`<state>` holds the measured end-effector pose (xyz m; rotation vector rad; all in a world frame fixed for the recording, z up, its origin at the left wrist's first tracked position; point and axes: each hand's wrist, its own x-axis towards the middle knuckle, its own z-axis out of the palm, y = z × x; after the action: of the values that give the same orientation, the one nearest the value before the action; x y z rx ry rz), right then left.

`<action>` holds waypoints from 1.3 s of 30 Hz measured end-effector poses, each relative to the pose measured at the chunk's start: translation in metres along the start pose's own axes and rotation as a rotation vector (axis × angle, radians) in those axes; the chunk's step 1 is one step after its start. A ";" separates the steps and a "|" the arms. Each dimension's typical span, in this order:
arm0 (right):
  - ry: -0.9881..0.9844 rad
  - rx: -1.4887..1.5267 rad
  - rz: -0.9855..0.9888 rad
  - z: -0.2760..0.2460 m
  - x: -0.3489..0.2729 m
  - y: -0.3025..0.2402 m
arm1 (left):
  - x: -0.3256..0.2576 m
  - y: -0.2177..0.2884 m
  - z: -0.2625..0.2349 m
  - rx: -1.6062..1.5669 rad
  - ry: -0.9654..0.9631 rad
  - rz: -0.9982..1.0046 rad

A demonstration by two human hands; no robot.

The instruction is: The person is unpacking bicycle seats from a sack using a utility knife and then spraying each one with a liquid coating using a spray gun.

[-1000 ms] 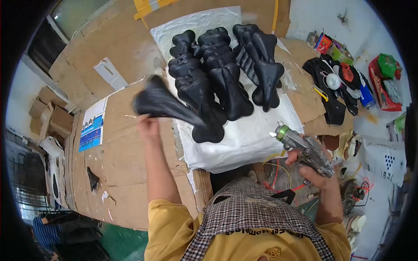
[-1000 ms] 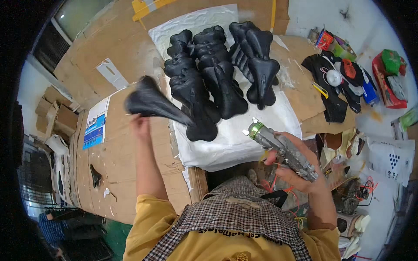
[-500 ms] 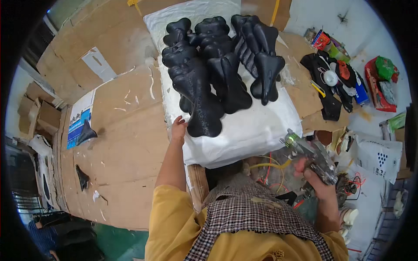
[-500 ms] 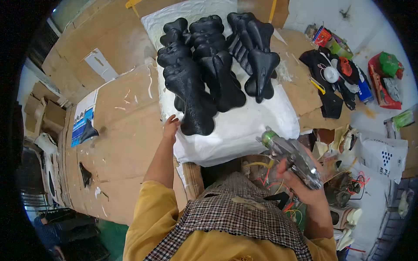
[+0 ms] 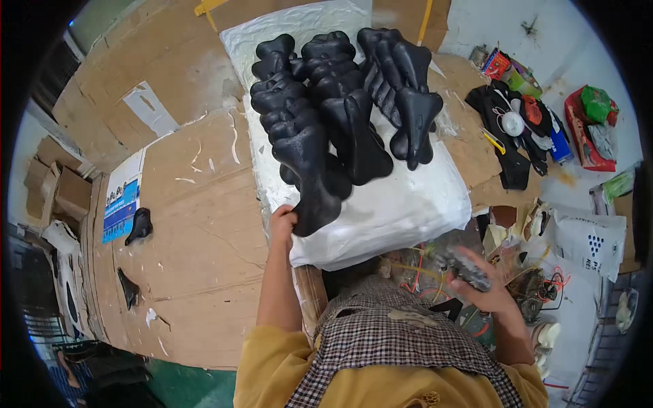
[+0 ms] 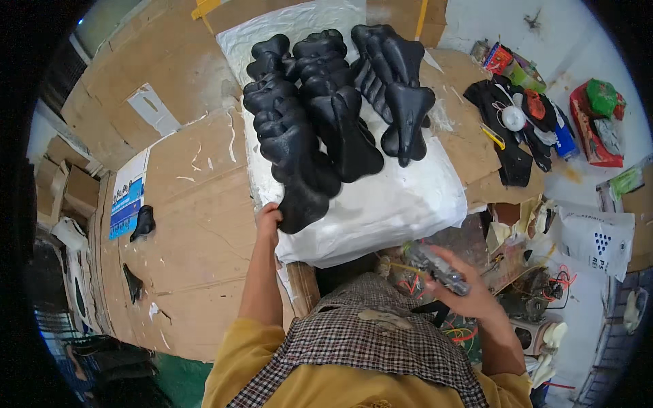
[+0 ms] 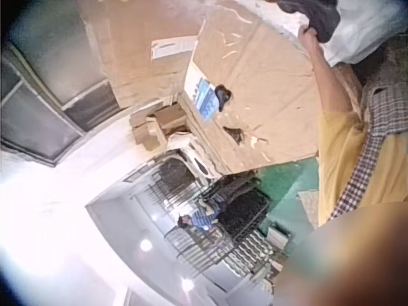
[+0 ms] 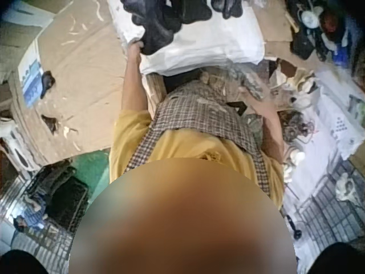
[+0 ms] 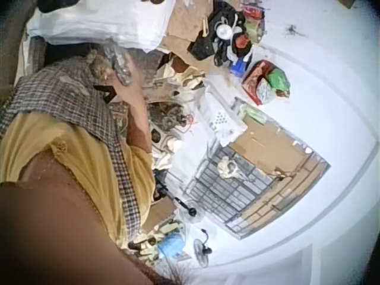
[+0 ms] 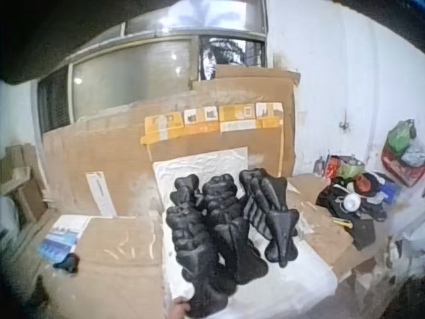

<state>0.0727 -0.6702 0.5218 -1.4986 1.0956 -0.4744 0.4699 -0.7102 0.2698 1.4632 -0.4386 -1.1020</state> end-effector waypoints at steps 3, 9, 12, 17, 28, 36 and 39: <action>-0.040 -0.122 -0.081 0.004 0.008 -0.005 | -0.014 -0.015 -0.069 -0.242 0.008 0.070; 0.061 0.205 -0.247 0.019 0.016 -0.040 | -0.029 -0.004 -0.124 -0.593 0.217 0.090; 0.005 0.127 -0.241 0.014 0.010 -0.033 | -0.009 0.009 -0.134 -0.678 0.161 0.112; -0.039 -0.159 -0.138 0.025 0.013 -0.017 | 0.048 0.063 -0.063 -0.680 -0.051 0.063; 0.116 0.219 -0.316 0.039 0.000 -0.027 | 0.086 0.066 0.027 -0.508 -0.183 0.032; 0.267 0.320 -0.347 0.041 -0.012 -0.036 | 0.049 0.089 0.041 -0.524 -0.295 0.042; 0.194 0.326 -0.434 0.052 -0.013 -0.047 | 0.042 0.084 0.044 -0.502 -0.210 0.074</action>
<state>0.1248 -0.6357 0.5557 -1.4152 0.7847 -1.0663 0.4812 -0.7878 0.3377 0.8911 -0.3272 -1.2057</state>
